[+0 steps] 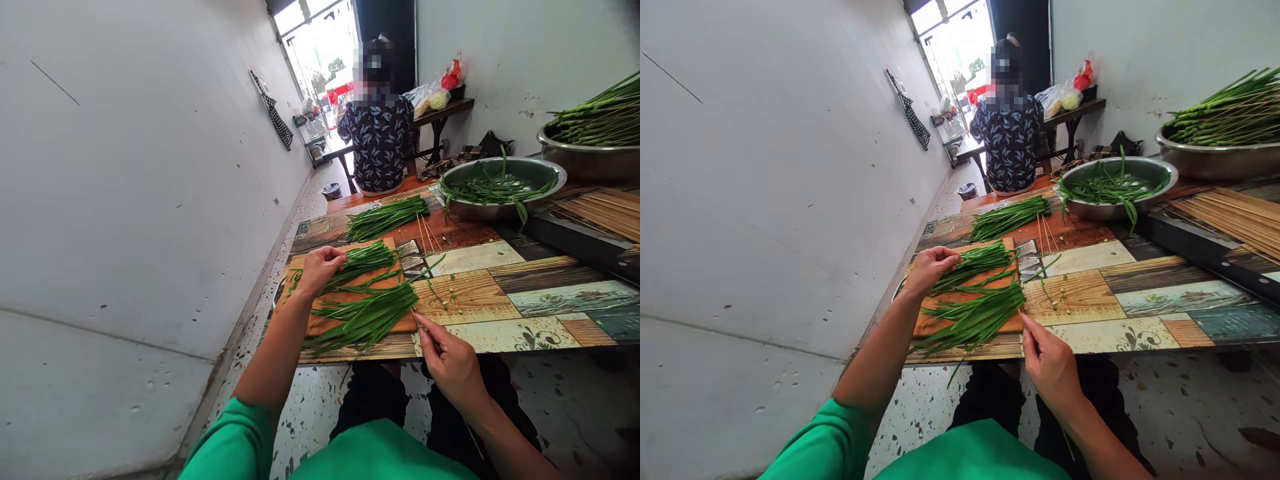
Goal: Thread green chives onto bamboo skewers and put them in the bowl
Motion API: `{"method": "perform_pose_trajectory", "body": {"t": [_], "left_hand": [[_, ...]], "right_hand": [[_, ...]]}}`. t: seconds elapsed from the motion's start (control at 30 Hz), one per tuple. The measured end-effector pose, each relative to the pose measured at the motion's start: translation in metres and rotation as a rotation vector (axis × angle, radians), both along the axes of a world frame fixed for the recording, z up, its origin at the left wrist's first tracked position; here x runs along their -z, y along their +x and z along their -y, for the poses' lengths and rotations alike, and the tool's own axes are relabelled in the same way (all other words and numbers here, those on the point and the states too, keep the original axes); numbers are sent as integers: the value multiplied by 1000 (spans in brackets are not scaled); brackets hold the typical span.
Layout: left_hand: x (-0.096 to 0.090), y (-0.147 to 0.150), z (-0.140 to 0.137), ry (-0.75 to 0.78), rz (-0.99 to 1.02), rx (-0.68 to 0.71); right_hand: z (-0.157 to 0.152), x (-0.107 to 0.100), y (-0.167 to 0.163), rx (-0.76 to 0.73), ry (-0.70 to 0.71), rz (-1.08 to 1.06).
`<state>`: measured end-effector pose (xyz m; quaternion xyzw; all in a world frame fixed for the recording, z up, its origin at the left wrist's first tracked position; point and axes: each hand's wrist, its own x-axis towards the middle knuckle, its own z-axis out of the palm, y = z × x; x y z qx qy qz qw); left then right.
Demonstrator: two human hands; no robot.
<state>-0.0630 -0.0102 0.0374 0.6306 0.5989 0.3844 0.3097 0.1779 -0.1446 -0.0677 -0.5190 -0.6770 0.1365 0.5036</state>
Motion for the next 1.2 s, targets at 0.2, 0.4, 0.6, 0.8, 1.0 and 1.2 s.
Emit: {"method": "perform_pose_trajectory", "body": {"t": [0.2,0.4,0.6,0.8,1.0,1.2], "left_hand": [[-6,8,-31,232,-551,-105],[1,58,-14,248,-868,348],[23,68,-11,195,-954,480],[25,67,-8,277,-1014,461],[22,62,-2,239,-681,358],[24,60,3,107,-534,323]], "right_hand": [[1,-2,0,-18,-36,-6],[2,-3,0,-31,-53,-32],[2,-3,-1,-32,-32,-34],[2,-3,-1,-23,-24,-28],[2,-3,-2,-18,-21,-32],[3,-2,-2,-24,-79,-62]]}}
